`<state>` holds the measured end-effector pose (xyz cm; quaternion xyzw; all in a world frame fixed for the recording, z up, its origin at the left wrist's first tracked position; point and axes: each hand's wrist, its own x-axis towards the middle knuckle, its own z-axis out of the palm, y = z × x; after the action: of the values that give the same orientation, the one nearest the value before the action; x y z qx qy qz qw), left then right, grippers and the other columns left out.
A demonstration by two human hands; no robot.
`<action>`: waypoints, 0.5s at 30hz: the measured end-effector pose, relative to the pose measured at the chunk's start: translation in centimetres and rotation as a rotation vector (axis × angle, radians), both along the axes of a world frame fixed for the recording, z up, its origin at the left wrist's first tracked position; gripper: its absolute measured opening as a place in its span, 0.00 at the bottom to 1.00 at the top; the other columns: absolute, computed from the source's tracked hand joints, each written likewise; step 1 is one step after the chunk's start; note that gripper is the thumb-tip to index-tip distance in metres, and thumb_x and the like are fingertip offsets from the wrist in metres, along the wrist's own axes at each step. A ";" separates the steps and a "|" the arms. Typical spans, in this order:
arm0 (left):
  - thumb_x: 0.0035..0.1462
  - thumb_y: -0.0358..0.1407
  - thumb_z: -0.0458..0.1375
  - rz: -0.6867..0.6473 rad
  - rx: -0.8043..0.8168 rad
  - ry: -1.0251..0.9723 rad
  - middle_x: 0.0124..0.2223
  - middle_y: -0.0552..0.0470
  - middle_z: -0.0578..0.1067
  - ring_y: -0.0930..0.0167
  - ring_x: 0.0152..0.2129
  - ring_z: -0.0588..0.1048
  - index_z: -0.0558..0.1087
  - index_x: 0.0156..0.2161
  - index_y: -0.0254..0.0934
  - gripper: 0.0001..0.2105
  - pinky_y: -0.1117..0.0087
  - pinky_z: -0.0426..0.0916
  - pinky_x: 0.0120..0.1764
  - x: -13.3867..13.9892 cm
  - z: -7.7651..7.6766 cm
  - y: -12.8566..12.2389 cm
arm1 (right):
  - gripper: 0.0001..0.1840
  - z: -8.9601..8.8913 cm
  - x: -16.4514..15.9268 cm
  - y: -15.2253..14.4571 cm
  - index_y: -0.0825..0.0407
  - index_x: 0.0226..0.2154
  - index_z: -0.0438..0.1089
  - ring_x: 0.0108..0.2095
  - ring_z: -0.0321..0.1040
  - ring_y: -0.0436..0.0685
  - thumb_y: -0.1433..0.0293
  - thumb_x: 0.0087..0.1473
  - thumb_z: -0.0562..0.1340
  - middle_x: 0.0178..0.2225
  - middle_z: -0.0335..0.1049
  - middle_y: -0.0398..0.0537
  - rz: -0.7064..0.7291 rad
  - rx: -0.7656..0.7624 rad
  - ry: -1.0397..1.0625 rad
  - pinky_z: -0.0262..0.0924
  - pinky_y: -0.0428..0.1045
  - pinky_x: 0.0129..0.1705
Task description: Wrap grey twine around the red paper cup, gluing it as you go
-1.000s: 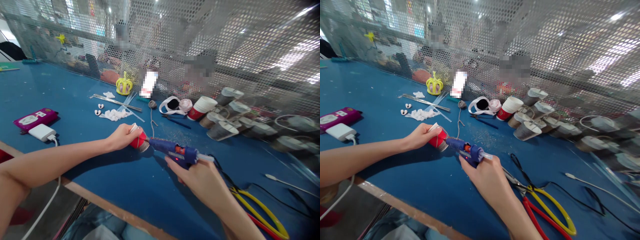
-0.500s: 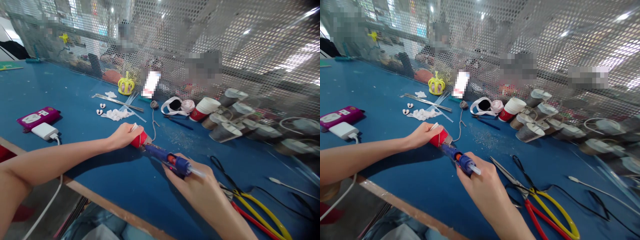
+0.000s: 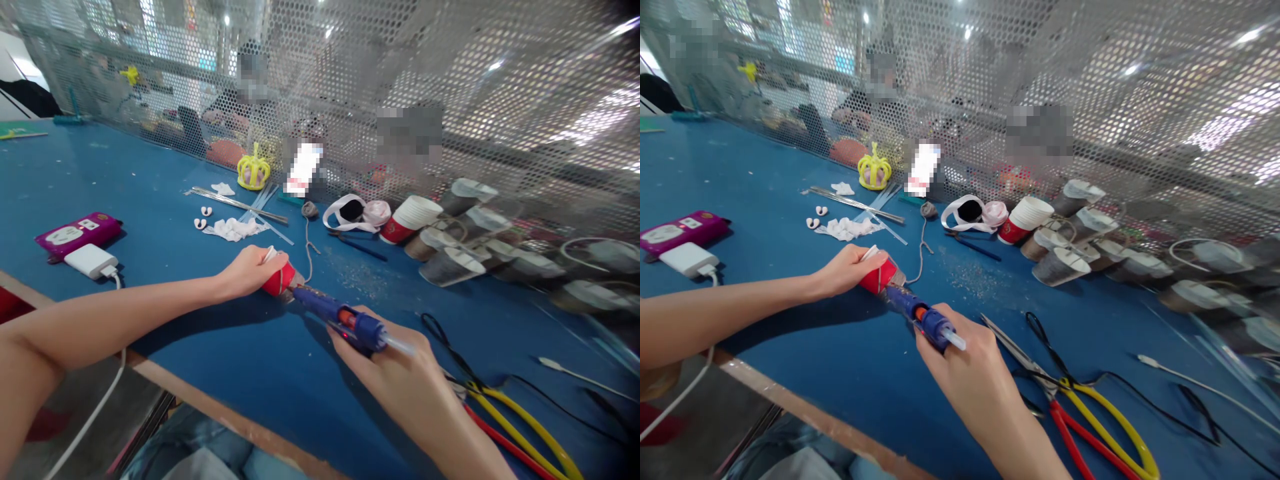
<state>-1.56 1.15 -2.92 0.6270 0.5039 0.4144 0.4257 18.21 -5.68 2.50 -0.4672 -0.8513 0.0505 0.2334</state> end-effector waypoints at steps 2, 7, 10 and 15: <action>0.52 0.46 0.48 0.001 -0.005 -0.005 0.17 0.55 0.65 0.77 0.15 0.61 0.65 0.20 0.32 0.19 0.77 0.53 0.17 0.0 0.0 0.0 | 0.11 -0.1 0.0 0.0 0.49 0.19 0.56 0.16 0.57 0.49 0.70 0.50 0.54 0.15 0.59 0.39 0.004 0.002 -0.001 0.52 0.44 0.20; 0.52 0.45 0.48 0.011 -0.006 -0.002 0.17 0.55 0.65 0.77 0.15 0.61 0.65 0.20 0.32 0.18 0.77 0.53 0.18 0.0 0.2 -0.1 | 0.12 0.1 0.1 0.1 0.49 0.19 0.57 0.16 0.57 0.49 0.70 0.51 0.52 0.15 0.60 0.40 0.011 0.026 -0.037 0.51 0.45 0.19; 0.52 0.45 0.48 0.010 -0.003 0.001 0.17 0.55 0.65 0.77 0.15 0.61 0.65 0.20 0.32 0.19 0.77 0.53 0.18 0.0 0.2 -0.1 | 0.11 0.0 0.1 0.1 0.49 0.19 0.56 0.15 0.57 0.49 0.70 0.51 0.53 0.15 0.59 0.39 0.029 0.040 -0.025 0.52 0.44 0.20; 0.51 0.45 0.48 -0.016 -0.039 -0.040 0.18 0.55 0.66 0.77 0.16 0.62 0.66 0.20 0.32 0.18 0.77 0.55 0.19 0.0 0.2 -0.1 | 0.13 -0.2 0.3 0.4 0.49 0.17 0.56 0.14 0.56 0.49 0.69 0.50 0.53 0.14 0.58 0.39 -0.023 0.049 -0.012 0.50 0.45 0.18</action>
<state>-1.51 1.03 -2.70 0.6140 0.4984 0.4136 0.4511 18.54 -5.31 2.35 -0.4716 -0.8482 0.0240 0.2401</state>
